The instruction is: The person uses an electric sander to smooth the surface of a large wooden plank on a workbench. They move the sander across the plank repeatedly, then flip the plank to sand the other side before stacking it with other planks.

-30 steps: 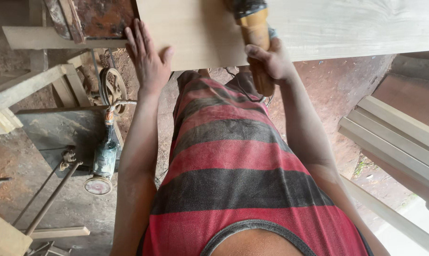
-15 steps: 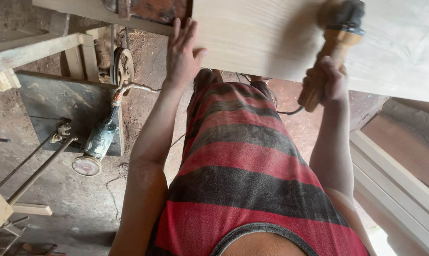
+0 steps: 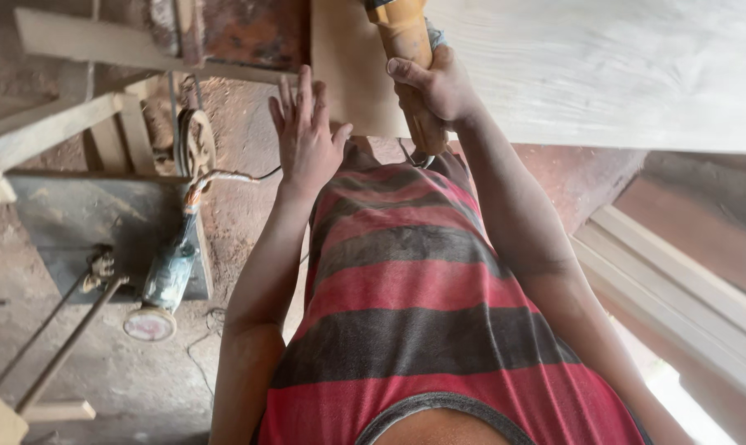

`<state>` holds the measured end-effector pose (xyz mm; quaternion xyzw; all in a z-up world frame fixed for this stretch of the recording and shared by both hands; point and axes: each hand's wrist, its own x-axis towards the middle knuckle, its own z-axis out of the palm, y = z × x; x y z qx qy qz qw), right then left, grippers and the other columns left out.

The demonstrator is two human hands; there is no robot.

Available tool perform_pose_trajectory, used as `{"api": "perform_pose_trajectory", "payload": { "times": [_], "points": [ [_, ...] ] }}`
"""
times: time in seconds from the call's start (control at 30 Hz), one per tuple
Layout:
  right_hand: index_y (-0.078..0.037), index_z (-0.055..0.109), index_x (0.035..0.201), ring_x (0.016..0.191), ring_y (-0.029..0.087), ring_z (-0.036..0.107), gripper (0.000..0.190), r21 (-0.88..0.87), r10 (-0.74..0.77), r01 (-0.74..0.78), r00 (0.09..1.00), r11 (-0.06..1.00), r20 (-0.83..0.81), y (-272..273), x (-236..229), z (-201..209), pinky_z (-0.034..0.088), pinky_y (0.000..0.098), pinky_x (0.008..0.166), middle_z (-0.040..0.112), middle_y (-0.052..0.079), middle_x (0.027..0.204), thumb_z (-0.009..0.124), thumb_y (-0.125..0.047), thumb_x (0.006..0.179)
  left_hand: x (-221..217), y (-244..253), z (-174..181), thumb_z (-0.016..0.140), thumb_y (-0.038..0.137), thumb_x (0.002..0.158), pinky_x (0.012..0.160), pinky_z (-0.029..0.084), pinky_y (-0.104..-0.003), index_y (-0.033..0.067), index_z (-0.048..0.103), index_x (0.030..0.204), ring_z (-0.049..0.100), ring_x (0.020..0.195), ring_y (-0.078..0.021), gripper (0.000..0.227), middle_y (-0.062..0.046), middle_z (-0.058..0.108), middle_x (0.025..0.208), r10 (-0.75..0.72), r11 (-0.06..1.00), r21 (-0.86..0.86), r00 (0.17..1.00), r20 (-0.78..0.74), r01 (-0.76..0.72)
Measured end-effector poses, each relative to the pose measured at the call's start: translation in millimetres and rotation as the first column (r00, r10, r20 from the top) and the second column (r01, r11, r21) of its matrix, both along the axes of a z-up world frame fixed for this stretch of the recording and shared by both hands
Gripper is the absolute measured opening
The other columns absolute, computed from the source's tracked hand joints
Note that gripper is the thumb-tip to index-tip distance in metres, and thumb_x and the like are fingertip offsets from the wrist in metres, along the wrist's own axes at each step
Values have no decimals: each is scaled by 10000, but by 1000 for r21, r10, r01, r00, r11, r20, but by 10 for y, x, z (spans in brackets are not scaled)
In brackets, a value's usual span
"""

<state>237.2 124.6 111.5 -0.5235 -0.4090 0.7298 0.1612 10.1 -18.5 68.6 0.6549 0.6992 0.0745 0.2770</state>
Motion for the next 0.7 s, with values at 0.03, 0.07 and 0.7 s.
{"api": "perform_pose_trajectory", "payload": {
  "times": [0.03,0.07,0.7],
  "points": [
    [15,644,1013,682,152,640,268,-10,-16,16,1000,1000,24,-6,99,13,566,325,640,660,48,799,754,-229,1012,40,49,21,751,457,958,1234,146,-700,-40,415,1561,137,1554,-497,851,-213,167,1701,-21,1000,2,1000,-19,21],
    [3,625,1022,668,153,615,261,-55,-95,95,995,994,4,-29,222,35,560,334,628,632,42,791,758,-220,1004,83,100,27,727,504,980,1247,112,-711,-50,402,1577,96,1573,-494,877,-212,132,1715,-42,999,4,998,-37,42],
    [-54,600,1096,740,172,646,249,-99,-382,379,924,920,-13,-204,2440,72,597,356,674,632,45,852,750,-209,969,1668,1483,144,465,601,1103,1277,-16,-690,-7,117,1685,-4,1587,-526,911,-211,46,1751,-124,983,-158,976,-179,96]
  ]
}}
